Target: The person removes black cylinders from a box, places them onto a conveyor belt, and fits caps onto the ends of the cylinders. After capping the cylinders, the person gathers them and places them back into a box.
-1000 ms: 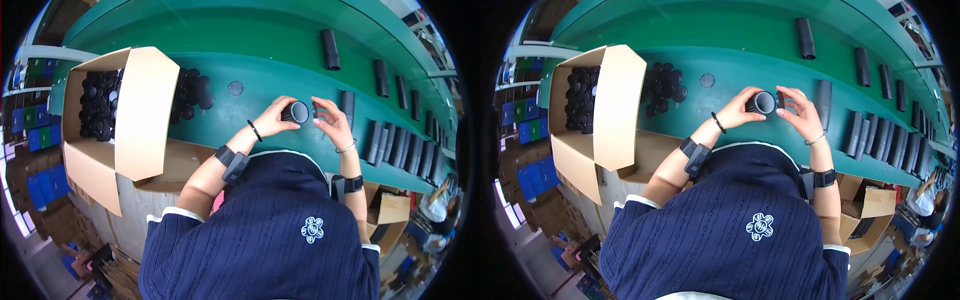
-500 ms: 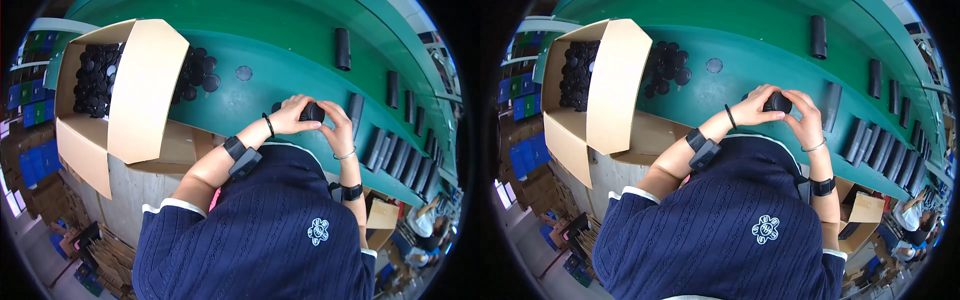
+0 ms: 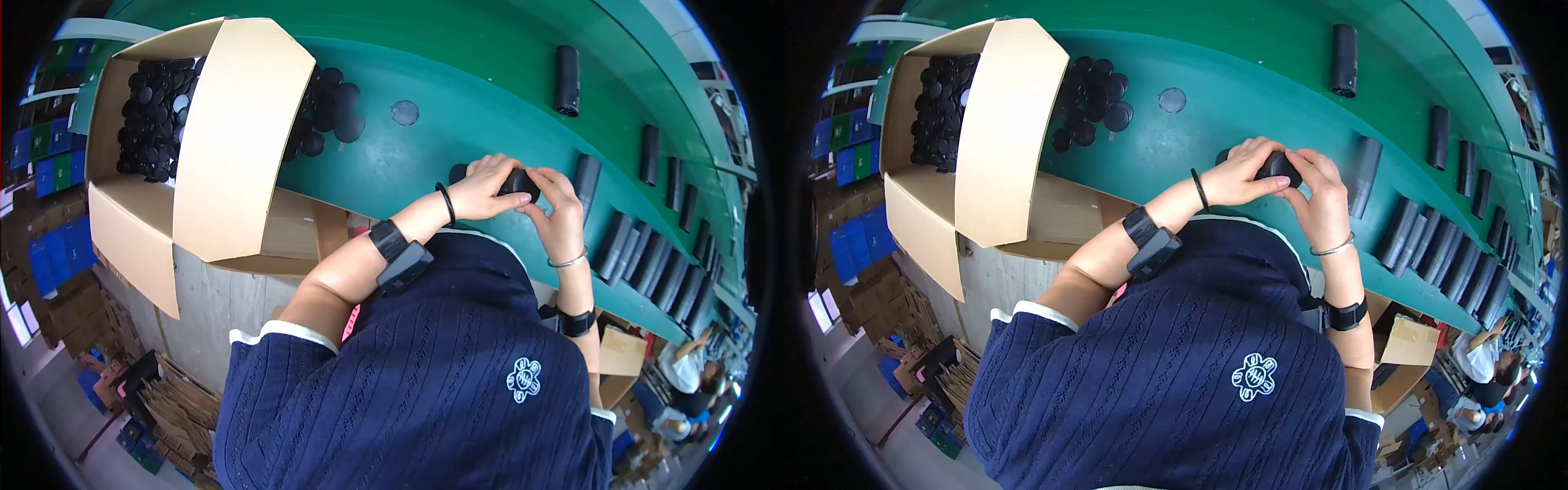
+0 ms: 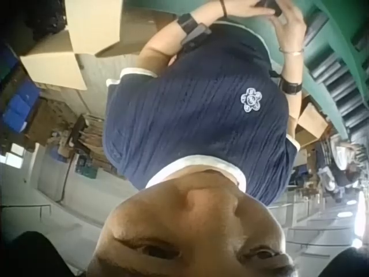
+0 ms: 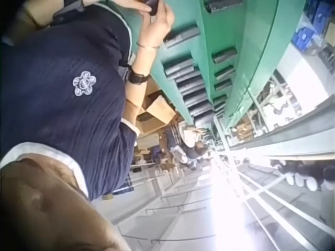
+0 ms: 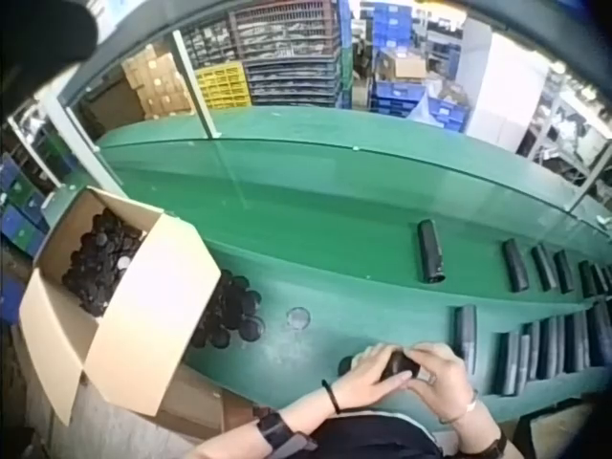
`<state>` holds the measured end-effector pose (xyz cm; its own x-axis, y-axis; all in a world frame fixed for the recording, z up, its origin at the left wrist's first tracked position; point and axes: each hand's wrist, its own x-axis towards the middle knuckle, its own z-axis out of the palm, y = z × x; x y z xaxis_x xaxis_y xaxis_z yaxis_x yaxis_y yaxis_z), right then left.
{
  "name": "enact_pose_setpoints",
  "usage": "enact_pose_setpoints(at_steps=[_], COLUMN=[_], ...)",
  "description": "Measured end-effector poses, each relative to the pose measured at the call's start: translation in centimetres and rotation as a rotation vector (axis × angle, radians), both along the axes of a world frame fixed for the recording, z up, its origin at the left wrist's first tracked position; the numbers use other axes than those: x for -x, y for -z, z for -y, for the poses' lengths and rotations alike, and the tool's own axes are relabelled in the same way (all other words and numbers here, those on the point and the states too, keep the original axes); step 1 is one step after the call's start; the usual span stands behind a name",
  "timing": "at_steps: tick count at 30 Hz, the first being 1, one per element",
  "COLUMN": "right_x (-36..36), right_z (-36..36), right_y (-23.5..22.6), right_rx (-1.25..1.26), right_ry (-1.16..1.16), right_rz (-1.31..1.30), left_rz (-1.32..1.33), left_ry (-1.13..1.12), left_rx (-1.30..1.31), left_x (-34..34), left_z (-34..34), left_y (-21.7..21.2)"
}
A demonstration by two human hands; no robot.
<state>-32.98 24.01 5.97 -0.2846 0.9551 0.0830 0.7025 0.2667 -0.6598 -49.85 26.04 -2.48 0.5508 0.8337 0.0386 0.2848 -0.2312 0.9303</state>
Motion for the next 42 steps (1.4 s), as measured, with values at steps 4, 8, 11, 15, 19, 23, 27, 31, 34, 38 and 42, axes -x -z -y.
enact_pose_setpoints(at_steps=[4,8,11,15,19,23,27,31,34,38,42], right_x=[0.2,0.4,0.5,0.4,0.0,0.5,0.8,1.3,1.3,1.3,1.5], right_z=[-0.1,-0.2,-0.4,-0.1,-0.1,-0.3,-0.5,-1.0,-1.5,-1.2,-4.3], right_y=[0.3,-0.3,-0.2,1.1,3.8,4.5,3.6,3.5,3.6,4.6,5.3], right_rx=[0.03,0.014,0.003,0.051,0.412,0.691,0.779,0.781,0.834,0.782,0.78], right_ry=[0.016,-0.013,-0.04,-0.059,0.036,0.123,0.141,0.151,0.222,0.265,0.235], right_rz=[-0.063,0.017,0.053,-0.156,-0.532,-0.798,-0.775,-0.718,-0.745,-0.786,-0.948], left_rz=[0.013,0.011,0.014,0.062,0.215,0.202,0.248,0.26,0.307,0.451,0.455], left_ry=[-0.014,0.011,0.019,0.066,0.004,-0.003,-0.031,0.042,0.084,0.017,-0.301], left_rx=[0.031,0.035,0.019,0.017,0.049,0.09,0.174,0.179,0.329,0.425,0.33], left_x=[0.2,0.3,0.5,1.4,1.7,2.0,2.0,2.3,2.2,1.6,0.6], left_z=[-0.1,-0.1,-0.1,-0.4,0.0,0.1,0.3,-1.0,-1.1,-0.5,-2.2], left_y=[-0.2,0.0,-0.4,0.4,0.9,-0.1,0.0,-0.1,0.1,-1.2,-0.2])
